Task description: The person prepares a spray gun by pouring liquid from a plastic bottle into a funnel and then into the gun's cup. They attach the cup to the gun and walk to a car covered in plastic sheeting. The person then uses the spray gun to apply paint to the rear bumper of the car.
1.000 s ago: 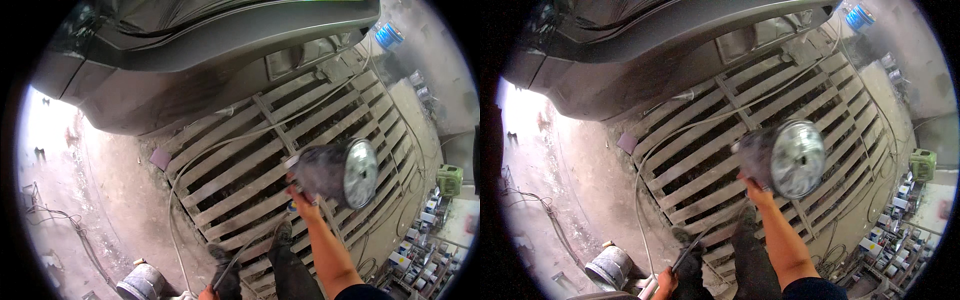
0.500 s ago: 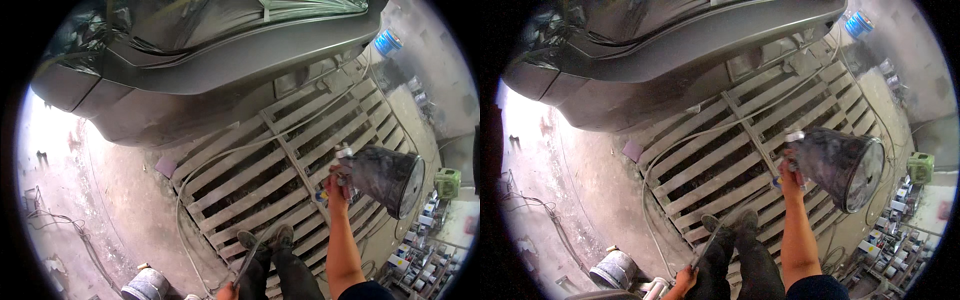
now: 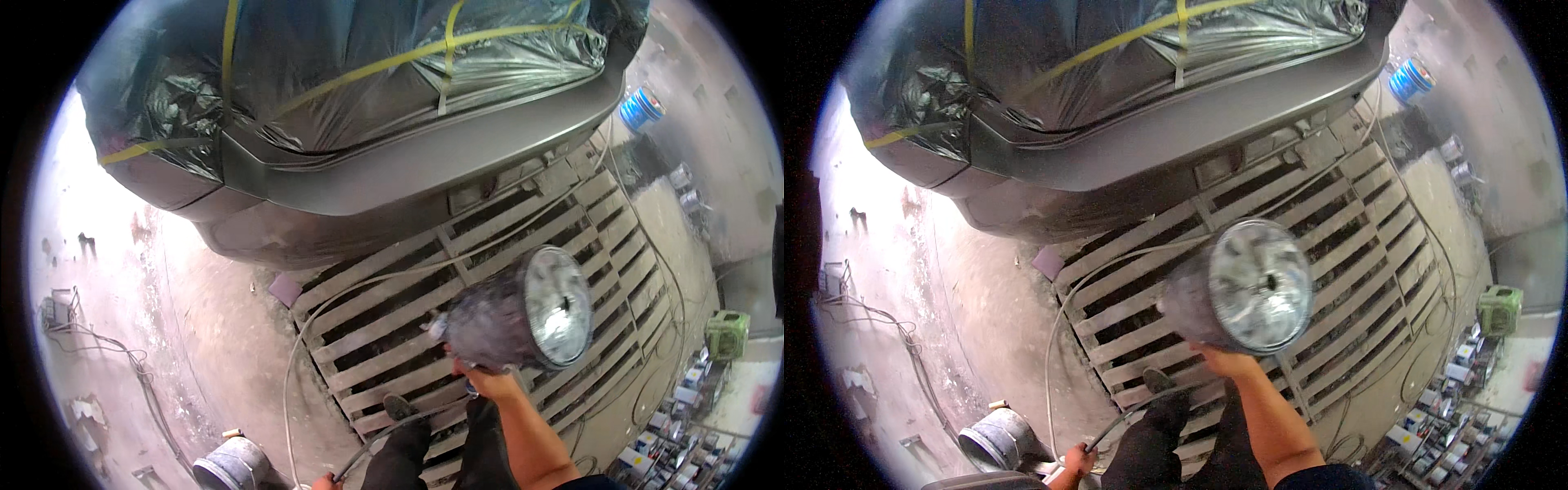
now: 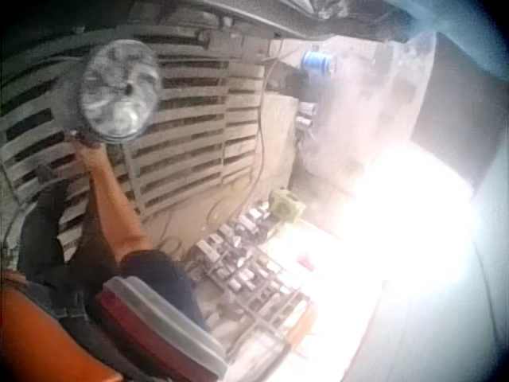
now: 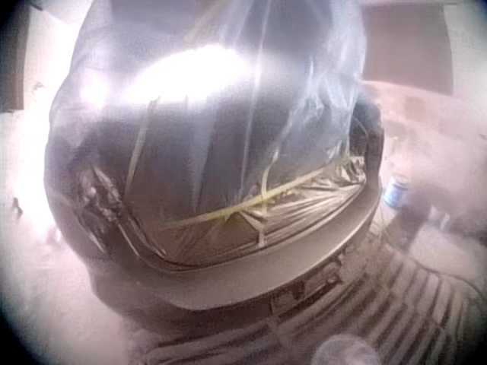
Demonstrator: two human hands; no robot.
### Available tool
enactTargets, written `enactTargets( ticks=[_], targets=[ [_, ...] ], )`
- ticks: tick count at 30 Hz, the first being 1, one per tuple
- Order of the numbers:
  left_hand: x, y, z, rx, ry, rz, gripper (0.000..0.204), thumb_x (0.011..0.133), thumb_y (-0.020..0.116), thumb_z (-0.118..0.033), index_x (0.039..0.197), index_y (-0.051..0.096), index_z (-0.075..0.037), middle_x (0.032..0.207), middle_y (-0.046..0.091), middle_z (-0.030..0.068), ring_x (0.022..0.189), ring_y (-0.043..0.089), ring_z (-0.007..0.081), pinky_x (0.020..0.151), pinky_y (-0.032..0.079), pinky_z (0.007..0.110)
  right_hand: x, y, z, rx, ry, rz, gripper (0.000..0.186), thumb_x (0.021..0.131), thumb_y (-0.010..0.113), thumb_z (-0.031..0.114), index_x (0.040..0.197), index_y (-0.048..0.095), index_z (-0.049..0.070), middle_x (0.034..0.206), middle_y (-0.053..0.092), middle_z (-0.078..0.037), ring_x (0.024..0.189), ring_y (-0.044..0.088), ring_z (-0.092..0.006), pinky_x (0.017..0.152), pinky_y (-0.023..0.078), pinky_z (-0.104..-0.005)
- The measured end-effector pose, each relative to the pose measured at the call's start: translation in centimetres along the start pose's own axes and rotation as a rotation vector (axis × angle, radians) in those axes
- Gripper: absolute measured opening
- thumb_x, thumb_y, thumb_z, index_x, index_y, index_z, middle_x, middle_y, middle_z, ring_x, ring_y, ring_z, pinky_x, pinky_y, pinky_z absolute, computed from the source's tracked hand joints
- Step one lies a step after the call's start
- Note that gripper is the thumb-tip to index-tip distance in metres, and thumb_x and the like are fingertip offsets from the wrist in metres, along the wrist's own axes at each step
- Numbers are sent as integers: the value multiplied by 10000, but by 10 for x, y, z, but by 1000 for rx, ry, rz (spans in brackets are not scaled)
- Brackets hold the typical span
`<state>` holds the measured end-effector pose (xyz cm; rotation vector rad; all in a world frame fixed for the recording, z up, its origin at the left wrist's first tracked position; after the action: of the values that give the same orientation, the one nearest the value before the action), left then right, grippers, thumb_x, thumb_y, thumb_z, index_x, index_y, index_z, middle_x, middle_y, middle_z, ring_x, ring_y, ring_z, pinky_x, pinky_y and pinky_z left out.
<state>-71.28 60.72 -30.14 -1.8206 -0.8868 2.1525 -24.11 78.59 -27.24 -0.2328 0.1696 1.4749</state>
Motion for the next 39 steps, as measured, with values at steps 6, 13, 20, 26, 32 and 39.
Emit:
enactTargets(
  ticks=[6,13,20,26,32,39],
  targets=[
    [-32,33,-46,-115,45,-133,380,794,604,-424,785,598,-44,761,617,224,769,592,422,660,460,483,-1,-121,65,198,512,-649,196,878,614,252,964,584,78,741,584,-24,578,503,-103,465,369,-274],
    [-90,42,-89,-249,-12,-142,244,736,632,-269,826,588,-46,756,612,228,766,587,425,673,464,502,-23,-183,126,249,172,-619,316,887,597,327,1139,585,137,673,540,-4,527,460,-84,407,304,-257],
    [-147,62,-51,-393,-192,-371,196,754,620,-228,809,612,-40,746,608,229,768,578,438,663,454,493,12,-105,152,206,430,-334,104,862,629,151,900,584,66,693,541,-11,573,503,-101,457,366,-252],
    [-180,95,33,-437,-463,-313,298,748,658,-286,925,670,-46,838,638,231,842,615,394,730,486,437,28,3,254,369,351,43,135,862,612,172,819,540,65,631,529,-31,487,471,-102,417,337,-237],
    [-207,117,70,-383,-680,-264,417,764,657,-373,866,659,32,832,643,242,848,629,377,715,489,437,54,55,335,534,149,150,195,872,610,254,903,543,73,639,533,-44,460,442,-96,386,329,-223],
    [-240,154,64,-831,-708,-116,458,787,609,-419,806,660,36,679,630,191,690,648,311,626,475,391,64,46,334,591,219,137,237,866,624,249,1005,528,84,868,575,-61,581,537,-164,487,439,-298]
  ],
)
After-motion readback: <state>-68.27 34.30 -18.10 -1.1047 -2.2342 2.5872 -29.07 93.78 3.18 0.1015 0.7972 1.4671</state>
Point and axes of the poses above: each hand's wrist, its own x-axis towards the middle knuckle, its own y-axis out of the palm, z = x × y, the point moved 1 cm from there along x, towards the middle knuckle
